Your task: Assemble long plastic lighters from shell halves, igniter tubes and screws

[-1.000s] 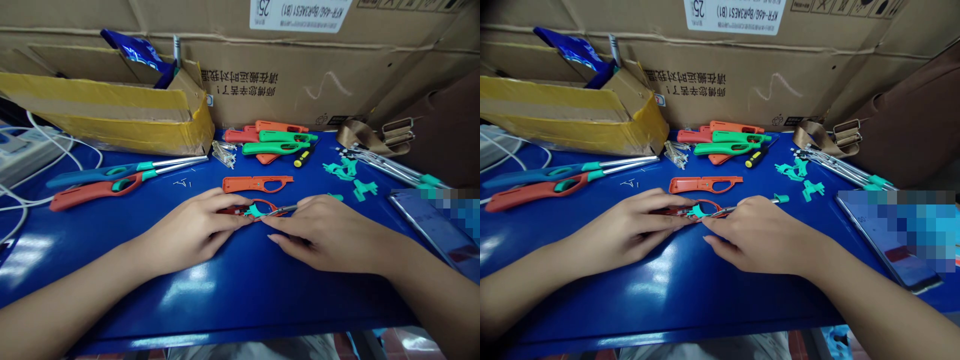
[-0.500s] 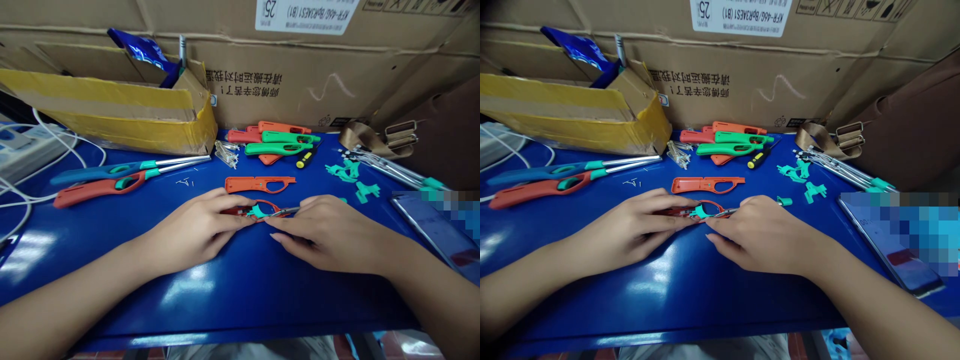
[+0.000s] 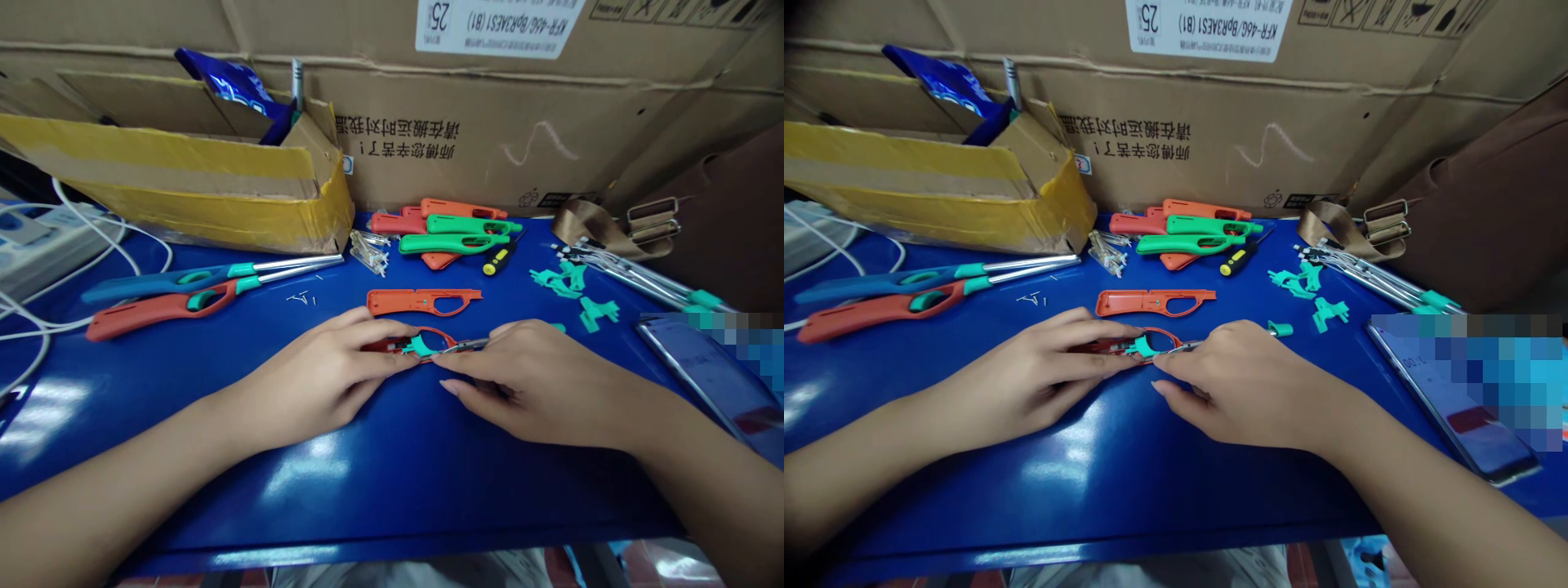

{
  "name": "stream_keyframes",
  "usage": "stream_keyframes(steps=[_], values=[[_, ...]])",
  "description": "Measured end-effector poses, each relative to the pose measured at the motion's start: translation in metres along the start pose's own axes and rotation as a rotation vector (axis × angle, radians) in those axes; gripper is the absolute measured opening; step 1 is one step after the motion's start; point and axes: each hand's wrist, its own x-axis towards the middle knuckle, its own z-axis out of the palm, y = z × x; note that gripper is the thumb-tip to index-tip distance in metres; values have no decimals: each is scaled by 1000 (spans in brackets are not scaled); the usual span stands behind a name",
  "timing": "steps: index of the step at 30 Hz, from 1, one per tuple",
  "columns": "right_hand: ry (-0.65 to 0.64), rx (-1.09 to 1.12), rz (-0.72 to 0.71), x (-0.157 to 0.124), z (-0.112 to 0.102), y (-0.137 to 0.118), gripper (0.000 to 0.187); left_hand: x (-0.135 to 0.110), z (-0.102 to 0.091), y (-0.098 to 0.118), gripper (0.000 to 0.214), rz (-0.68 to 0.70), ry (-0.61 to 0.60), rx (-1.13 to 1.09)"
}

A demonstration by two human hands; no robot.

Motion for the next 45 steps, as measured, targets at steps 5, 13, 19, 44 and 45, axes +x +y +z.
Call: stream_keyframes(steps=[5, 13, 19, 44, 45], values=[[6, 18, 6, -1, -1, 0, 26, 1, 0, 1, 38, -6, -14, -1], [34, 21, -2, -2, 0, 4, 28, 1, 0, 0, 41, -5, -15, -12], [46, 59, 9, 0, 2, 4, 27, 1, 1, 0, 45, 4, -19, -20], [58, 63, 19, 0, 4, 2, 30, 1, 2, -2, 41, 26, 5, 0], [56, 69, 25, 1, 3, 1, 31, 0, 2, -2, 41, 26, 8, 0]])
